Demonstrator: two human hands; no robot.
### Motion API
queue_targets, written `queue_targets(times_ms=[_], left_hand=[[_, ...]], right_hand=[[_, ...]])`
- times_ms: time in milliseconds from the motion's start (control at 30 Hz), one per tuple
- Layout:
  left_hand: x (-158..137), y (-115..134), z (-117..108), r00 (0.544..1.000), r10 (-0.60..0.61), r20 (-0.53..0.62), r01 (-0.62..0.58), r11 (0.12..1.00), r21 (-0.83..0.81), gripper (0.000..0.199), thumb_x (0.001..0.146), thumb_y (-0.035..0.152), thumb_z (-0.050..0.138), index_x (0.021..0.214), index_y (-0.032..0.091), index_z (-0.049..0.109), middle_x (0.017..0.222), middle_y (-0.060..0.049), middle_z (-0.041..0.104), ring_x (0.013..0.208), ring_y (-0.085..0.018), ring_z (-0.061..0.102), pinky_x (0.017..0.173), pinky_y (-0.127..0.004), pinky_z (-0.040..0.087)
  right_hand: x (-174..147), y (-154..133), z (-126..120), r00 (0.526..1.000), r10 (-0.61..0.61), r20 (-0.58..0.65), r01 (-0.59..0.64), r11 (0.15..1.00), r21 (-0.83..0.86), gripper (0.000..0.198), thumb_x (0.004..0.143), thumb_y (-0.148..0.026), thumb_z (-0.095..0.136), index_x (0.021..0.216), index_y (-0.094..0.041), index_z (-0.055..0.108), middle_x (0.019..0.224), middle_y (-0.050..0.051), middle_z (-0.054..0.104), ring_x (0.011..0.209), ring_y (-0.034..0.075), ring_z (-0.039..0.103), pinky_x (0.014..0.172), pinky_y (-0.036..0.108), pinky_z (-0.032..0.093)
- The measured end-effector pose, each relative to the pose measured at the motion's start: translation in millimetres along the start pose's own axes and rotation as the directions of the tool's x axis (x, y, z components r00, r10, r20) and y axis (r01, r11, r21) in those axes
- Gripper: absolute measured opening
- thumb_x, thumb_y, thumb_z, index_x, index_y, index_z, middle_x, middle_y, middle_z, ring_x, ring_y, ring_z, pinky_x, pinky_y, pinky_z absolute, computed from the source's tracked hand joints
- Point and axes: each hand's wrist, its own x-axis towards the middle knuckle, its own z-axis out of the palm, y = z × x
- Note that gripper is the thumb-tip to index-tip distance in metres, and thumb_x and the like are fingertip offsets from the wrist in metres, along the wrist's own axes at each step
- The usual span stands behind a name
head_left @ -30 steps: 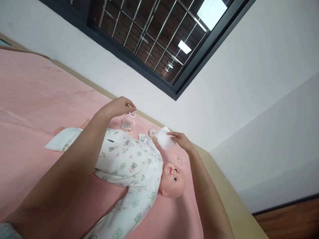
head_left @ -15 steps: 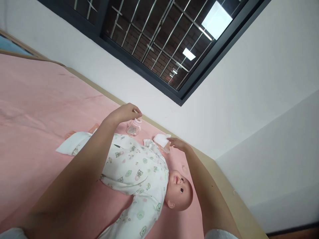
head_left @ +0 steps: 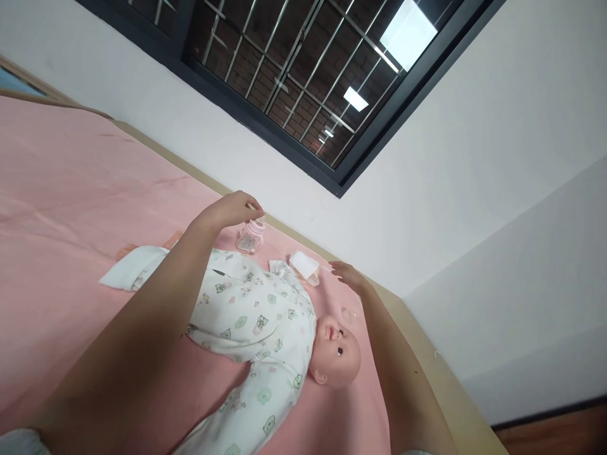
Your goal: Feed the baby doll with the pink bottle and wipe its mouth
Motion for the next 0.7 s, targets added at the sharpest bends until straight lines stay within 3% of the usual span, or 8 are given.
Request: queue_targets(times_ms=[167, 333, 467, 700], left_hand=[[5.2, -6.3, 8.8, 0.996, -0.077, -0.04, 0.081, 0.993, 0.091, 0.045, 0.079, 0.039, 0.06, 0.119, 0.019, 0.065, 0.112, -0.008, 0.072, 0.107, -0.028, 0.065, 0.088, -0.034, 0.05], [7.7, -7.3, 11.0, 0.99, -0.11, -0.084, 0.121, 0.982, 0.142, 0.057, 0.08, 0.037, 0.06, 0.134, 0.018, 0.054, 0.125, -0.01, 0.066, 0.113, -0.028, 0.062, 0.095, -0.034, 0.047], [4.4, 1.3, 11.9, 0.989, -0.118, -0.088, 0.131, 0.98, 0.153, 0.063, 0.081, 0.036, 0.059, 0.139, 0.017, 0.048, 0.124, -0.008, 0.066, 0.112, -0.027, 0.062, 0.094, -0.034, 0.047], [-7.4, 13.0, 6.3, 0.988, -0.06, -0.145, 0.086, 0.98, 0.18, 0.068, 0.084, 0.039, 0.058, 0.146, 0.017, 0.038, 0.127, -0.009, 0.064, 0.111, -0.027, 0.061, 0.091, -0.033, 0.046]], right_hand=[[-24.0, 49.8, -6.6, 0.963, 0.023, -0.268, -0.025, 1.0, -0.005, 0.05, 0.077, -0.023, 0.052, 0.126, -0.018, 0.062, 0.137, 0.012, 0.059, 0.129, 0.026, 0.053, 0.109, 0.039, 0.04], [-49.8, 98.6, 20.1, 0.841, 0.134, -0.524, -0.162, 0.987, -0.008, 0.061, 0.084, -0.033, 0.045, 0.138, -0.007, 0.046, 0.144, 0.022, 0.046, 0.138, 0.032, 0.041, 0.116, 0.042, 0.029], [-57.2, 114.9, 49.1, 0.771, 0.245, -0.588, -0.263, 0.963, 0.056, 0.071, 0.083, -0.041, 0.049, 0.144, -0.006, 0.037, 0.147, 0.026, 0.04, 0.134, 0.035, 0.045, 0.111, 0.042, 0.035], [-59.3, 116.9, 69.6, 0.715, 0.337, -0.613, -0.335, 0.934, 0.124, 0.072, 0.079, -0.03, 0.049, 0.146, -0.008, 0.031, 0.141, 0.026, 0.047, 0.123, 0.033, 0.057, 0.098, 0.039, 0.046]])
